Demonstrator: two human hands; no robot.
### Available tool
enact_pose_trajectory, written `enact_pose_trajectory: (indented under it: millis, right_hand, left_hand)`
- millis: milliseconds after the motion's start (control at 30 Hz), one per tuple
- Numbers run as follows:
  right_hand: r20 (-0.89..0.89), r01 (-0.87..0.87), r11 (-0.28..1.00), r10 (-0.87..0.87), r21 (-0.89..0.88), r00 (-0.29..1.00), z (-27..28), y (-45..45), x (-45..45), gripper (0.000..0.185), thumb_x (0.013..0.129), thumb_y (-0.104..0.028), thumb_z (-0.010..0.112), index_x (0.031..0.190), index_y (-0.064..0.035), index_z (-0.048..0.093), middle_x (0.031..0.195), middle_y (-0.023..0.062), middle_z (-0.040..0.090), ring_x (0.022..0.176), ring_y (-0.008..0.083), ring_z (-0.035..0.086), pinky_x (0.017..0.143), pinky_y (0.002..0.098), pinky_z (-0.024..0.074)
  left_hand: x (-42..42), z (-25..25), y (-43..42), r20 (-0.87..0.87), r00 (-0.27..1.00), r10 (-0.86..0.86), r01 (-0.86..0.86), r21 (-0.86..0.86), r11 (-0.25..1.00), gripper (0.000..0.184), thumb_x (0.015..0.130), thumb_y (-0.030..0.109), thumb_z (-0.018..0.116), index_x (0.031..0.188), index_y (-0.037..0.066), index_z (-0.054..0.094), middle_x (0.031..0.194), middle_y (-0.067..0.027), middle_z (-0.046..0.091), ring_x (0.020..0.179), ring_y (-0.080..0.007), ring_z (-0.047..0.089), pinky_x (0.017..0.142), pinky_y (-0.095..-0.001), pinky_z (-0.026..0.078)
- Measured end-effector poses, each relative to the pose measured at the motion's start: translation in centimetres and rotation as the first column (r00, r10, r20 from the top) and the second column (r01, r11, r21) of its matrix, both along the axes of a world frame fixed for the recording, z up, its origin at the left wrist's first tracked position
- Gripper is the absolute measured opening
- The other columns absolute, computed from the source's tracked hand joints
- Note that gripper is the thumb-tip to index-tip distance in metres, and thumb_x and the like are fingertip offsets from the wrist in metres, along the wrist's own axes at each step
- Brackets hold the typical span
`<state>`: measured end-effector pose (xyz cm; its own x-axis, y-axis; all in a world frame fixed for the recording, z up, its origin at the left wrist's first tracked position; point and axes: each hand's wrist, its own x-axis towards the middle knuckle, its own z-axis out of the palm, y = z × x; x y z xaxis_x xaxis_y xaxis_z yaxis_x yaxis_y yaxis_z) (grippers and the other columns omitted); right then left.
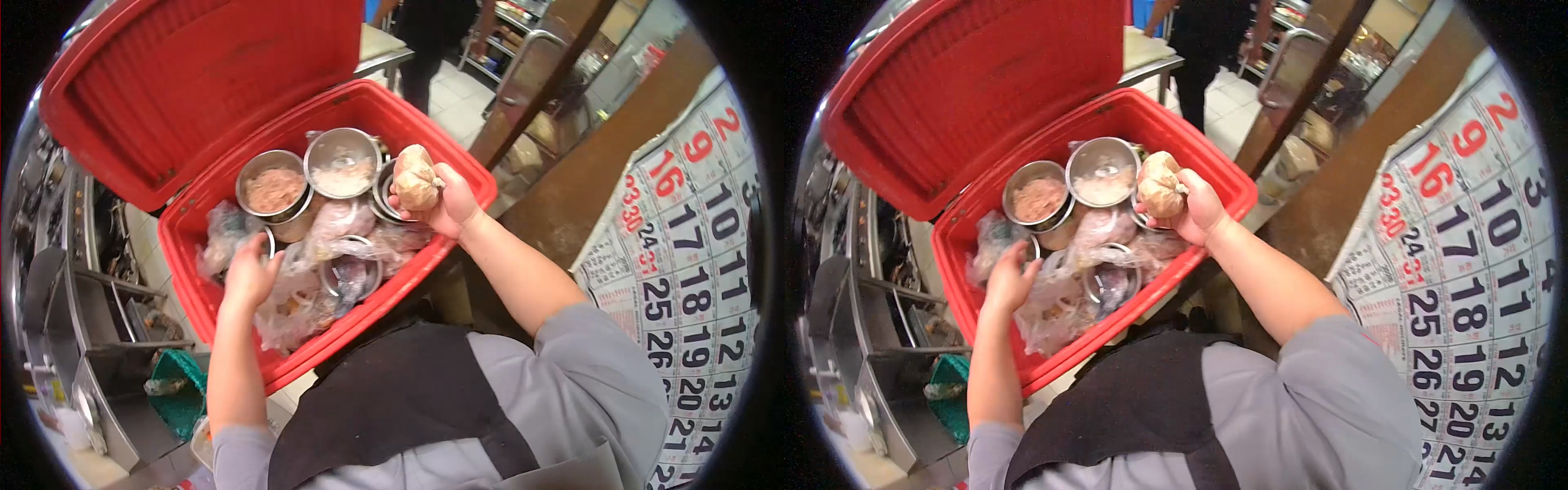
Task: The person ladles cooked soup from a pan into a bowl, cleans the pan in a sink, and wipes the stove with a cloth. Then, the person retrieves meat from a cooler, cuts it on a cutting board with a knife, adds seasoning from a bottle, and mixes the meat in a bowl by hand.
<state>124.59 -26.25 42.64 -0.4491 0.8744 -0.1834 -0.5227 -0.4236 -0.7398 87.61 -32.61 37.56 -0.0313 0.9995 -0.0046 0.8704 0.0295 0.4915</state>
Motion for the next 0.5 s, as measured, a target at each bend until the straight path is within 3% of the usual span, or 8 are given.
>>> enact_pose_trajectory:
  millis: [67, 133, 167, 267, 300, 400, 433, 500]
  right_hand:
    - [-0.027, -0.004, 1.000, 0.004, 0.003, 1.000, -0.3, 0.1, 3.0, 0.052, 0.101, -0.040, 0.028, 0.123, -0.0033, 0.057, 0.106, 0.0162, 0.067, 0.089, 0.0298, 0.067, 0.069, 0.0403, 0.0548]
    - [-0.023, 0.009, 1.000, -0.009, -0.002, 1.000, -0.8, 0.2, 5.7, 0.053, 0.101, -0.042, 0.027, 0.122, -0.0037, 0.057, 0.102, 0.0162, 0.067, 0.084, 0.0289, 0.067, 0.062, 0.0387, 0.0525]
    - [0.019, 0.050, 0.997, -0.049, -0.054, 0.999, 0.0, -0.2, 6.4, 0.051, 0.100, -0.043, 0.029, 0.116, -0.0042, 0.058, 0.095, 0.0146, 0.065, 0.077, 0.0269, 0.064, 0.057, 0.0360, 0.0486]
    - [-0.190, 0.017, 0.999, -0.011, 0.031, 0.982, -0.2, 1.6, 8.7, 0.048, 0.099, -0.043, 0.031, 0.111, -0.0060, 0.059, 0.090, 0.0126, 0.065, 0.071, 0.0250, 0.062, 0.056, 0.0337, 0.0471]
    - [-0.187, 0.079, 0.996, -0.083, -0.031, 0.979, 0.2, 1.9, 8.8, 0.048, 0.098, -0.044, 0.032, 0.106, -0.0048, 0.058, 0.084, 0.0119, 0.061, 0.067, 0.0254, 0.058, 0.055, 0.0344, 0.0451]
    - [-0.299, 0.050, 0.998, -0.057, -0.031, 0.953, 0.7, 2.9, 10.3, 0.049, 0.098, -0.044, 0.033, 0.107, -0.0043, 0.058, 0.082, 0.0113, 0.059, 0.066, 0.0252, 0.057, 0.054, 0.0351, 0.0428]
    - [-0.343, 0.022, 0.999, -0.009, 0.035, 0.939, 0.5, 3.4, 10.9, 0.049, 0.097, -0.046, 0.034, 0.111, -0.0059, 0.058, 0.082, 0.0107, 0.058, 0.066, 0.0254, 0.057, 0.054, 0.0361, 0.0413]
    - [-0.327, 0.023, 1.000, -0.020, 0.007, 0.945, 0.4, 3.8, 12.3, 0.050, 0.097, -0.048, 0.035, 0.112, -0.0066, 0.058, 0.082, 0.0103, 0.057, 0.066, 0.0247, 0.056, 0.053, 0.0361, 0.0406]
  left_hand:
    - [1.7, 2.9, -3.5, 0.118, 0.993, -0.011, 0.001, 0.081, 0.997, 0.050, 0.088, 0.025, 0.071, 0.130, 0.003, 0.057, 0.110, -0.0206, 0.067, 0.099, -0.0322, 0.066, 0.090, -0.0405, 0.051]
    - [3.2, 3.0, -6.8, 0.228, 0.972, 0.061, -0.056, -0.029, 0.998, 0.047, 0.087, 0.025, 0.071, 0.127, 0.003, 0.057, 0.107, -0.0199, 0.065, 0.098, -0.0327, 0.063, 0.087, -0.0414, 0.051]
    - [4.4, 2.6, -8.5, 0.216, 0.973, 0.083, -0.082, -0.014, 0.997, 0.047, 0.088, 0.024, 0.071, 0.127, 0.003, 0.058, 0.106, -0.0195, 0.065, 0.098, -0.0321, 0.063, 0.087, -0.0411, 0.051]
    - [7.3, 0.0, -11.9, 0.132, 0.986, 0.099, -0.104, 0.034, 0.994, 0.047, 0.088, 0.025, 0.071, 0.128, 0.004, 0.058, 0.107, -0.0189, 0.065, 0.097, -0.0317, 0.063, 0.087, -0.0408, 0.051]
    - [8.2, -0.1, -12.7, 0.061, 0.977, 0.203, -0.196, -0.100, 0.975, 0.047, 0.089, 0.027, 0.070, 0.127, 0.004, 0.059, 0.110, -0.0185, 0.065, 0.099, -0.0312, 0.063, 0.088, -0.0405, 0.051]
    - [8.9, -0.2, -12.5, 0.063, 0.951, 0.302, -0.303, -0.006, 0.953, 0.047, 0.089, 0.030, 0.069, 0.127, 0.004, 0.059, 0.112, -0.0182, 0.065, 0.101, -0.0299, 0.064, 0.089, -0.0403, 0.051]
    - [8.9, -0.2, -12.2, 0.036, 0.937, 0.348, -0.341, -0.120, 0.932, 0.047, 0.090, 0.032, 0.069, 0.127, 0.004, 0.060, 0.110, -0.0173, 0.066, 0.100, -0.0281, 0.065, 0.088, -0.0399, 0.052]
    - [9.1, -0.1, -12.0, 0.039, 0.923, 0.383, -0.369, -0.195, 0.909, 0.048, 0.089, 0.033, 0.069, 0.127, 0.004, 0.061, 0.107, -0.0166, 0.068, 0.095, -0.0278, 0.067, 0.085, -0.0395, 0.053]
